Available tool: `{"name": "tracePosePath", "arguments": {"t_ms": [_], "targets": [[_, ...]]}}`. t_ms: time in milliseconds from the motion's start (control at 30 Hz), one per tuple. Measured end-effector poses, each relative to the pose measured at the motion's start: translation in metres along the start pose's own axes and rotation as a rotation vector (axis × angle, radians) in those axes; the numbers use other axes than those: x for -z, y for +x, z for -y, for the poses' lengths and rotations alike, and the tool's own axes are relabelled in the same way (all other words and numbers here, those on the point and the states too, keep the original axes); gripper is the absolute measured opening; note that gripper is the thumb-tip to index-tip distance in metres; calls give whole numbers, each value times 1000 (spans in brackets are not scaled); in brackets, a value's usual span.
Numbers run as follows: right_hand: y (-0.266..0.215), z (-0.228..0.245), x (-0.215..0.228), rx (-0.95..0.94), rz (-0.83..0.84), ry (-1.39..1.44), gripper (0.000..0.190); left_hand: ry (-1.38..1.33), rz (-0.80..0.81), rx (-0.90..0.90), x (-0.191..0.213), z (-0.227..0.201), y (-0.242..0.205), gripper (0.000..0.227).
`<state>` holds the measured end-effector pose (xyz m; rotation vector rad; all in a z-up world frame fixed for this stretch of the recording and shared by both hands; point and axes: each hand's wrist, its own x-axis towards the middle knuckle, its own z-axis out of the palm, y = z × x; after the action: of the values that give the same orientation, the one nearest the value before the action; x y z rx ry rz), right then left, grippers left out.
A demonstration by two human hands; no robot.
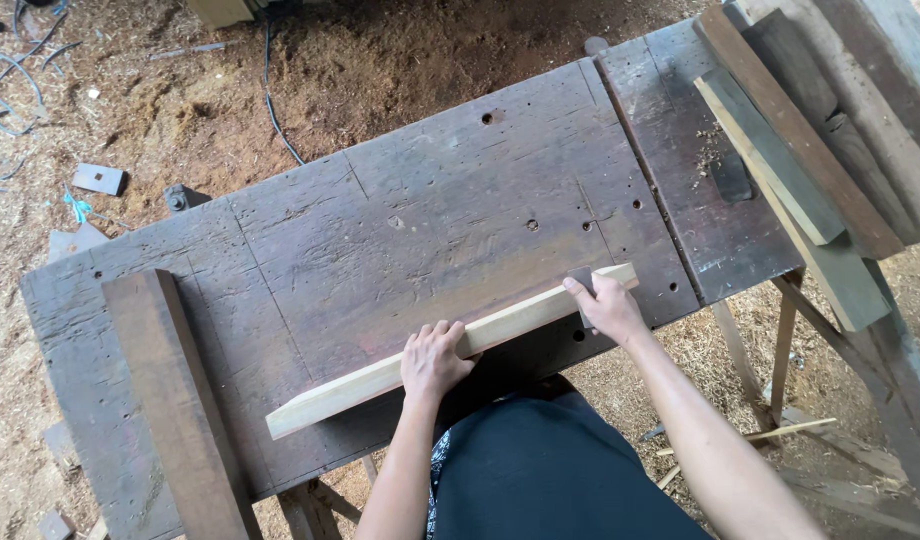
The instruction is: The person sands the surface and edges of a wooden board using a small piece of sandpaper held by hand on a workbench.
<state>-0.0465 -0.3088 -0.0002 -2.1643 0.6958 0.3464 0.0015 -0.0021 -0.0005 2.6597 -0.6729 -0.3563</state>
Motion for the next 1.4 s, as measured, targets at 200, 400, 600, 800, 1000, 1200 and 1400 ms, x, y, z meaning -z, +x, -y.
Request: {"name": "tracePosePath", "arguments": {"t_ms": [200, 400, 600, 800, 1000, 1200, 1400], "targets": [[7, -10, -11, 91, -151, -398, 56, 48, 56, 7, 0, 1, 0, 45], [-9, 2, -27, 209, -253, -400, 47, 26, 29, 5, 1, -1, 0, 47], [-13, -14, -12, 279, -143, -384, 45, 19, 19, 11, 2, -1, 0, 46], [-2, -37, -31, 205, -129, -396, 49, 15, 5, -14, 3, 0, 0, 46], [1, -23, -22, 109, -110, -480, 47, 14, 18, 3, 1, 1, 0, 41], [2, -37, 9, 355, -482, -415, 39, -5, -13, -10, -1, 1, -1, 44], [-35, -30, -42, 610, -384, -287, 37, 2, -15, -15, 1, 0, -1, 43]]}}
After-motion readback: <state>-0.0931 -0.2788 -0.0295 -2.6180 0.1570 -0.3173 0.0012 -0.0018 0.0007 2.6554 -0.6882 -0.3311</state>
